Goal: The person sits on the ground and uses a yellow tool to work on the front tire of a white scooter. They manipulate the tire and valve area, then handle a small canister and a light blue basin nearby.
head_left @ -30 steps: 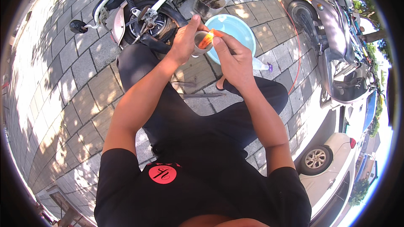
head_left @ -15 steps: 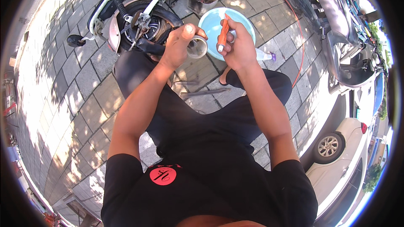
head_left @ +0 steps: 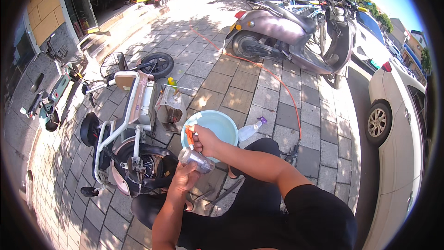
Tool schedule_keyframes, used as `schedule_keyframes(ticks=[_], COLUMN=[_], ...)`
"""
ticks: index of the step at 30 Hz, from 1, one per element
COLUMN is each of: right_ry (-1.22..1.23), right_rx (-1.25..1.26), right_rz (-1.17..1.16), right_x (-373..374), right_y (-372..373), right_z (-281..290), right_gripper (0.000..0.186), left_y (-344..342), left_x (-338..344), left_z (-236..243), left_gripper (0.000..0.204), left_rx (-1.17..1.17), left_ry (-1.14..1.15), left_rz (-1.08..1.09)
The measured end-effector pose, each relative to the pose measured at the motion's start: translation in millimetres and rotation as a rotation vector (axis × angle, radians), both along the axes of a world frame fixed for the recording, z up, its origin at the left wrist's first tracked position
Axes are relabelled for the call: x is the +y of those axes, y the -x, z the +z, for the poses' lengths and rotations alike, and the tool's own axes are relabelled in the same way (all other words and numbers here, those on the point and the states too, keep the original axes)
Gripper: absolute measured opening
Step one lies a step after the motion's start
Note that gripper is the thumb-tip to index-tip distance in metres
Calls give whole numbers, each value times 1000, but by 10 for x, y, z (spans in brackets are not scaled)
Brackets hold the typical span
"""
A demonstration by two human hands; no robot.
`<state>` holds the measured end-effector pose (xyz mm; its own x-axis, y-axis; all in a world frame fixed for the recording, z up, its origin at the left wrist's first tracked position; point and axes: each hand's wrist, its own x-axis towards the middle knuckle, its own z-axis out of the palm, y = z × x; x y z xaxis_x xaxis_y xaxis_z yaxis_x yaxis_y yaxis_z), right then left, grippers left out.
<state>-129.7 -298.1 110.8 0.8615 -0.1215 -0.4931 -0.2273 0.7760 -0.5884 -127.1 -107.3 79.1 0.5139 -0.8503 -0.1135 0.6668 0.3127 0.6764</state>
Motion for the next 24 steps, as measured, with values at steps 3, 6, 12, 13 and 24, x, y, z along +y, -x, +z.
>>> schedule_keyframes(ticks=[3, 6, 12, 13, 24], right_ry=[125, 127, 129, 194, 376], right_rx=[-37, -44, -25, -66, 72], right_rz=[5, -21, -10, 32, 196], right_x=[-270, -477, -481, -387, -471], right_y=[-142, -227, -179, -229, -300], right_z=[14, 18, -89, 56, 147], right_gripper=[33, 35, 32, 31, 36], left_y=[-123, -195, 168, 230, 534], left_x=[-127, -187, 6, 155, -26], left_z=[-314, -1036, -2730, -3124, -3776], left_gripper=[80, 68, 73, 74, 81], left_rx=[-64, -368, -759, -805, -765], left_ry=[-179, -472, -1041, -1096, -1145], left_rz=[47, 146, 142, 170, 285])
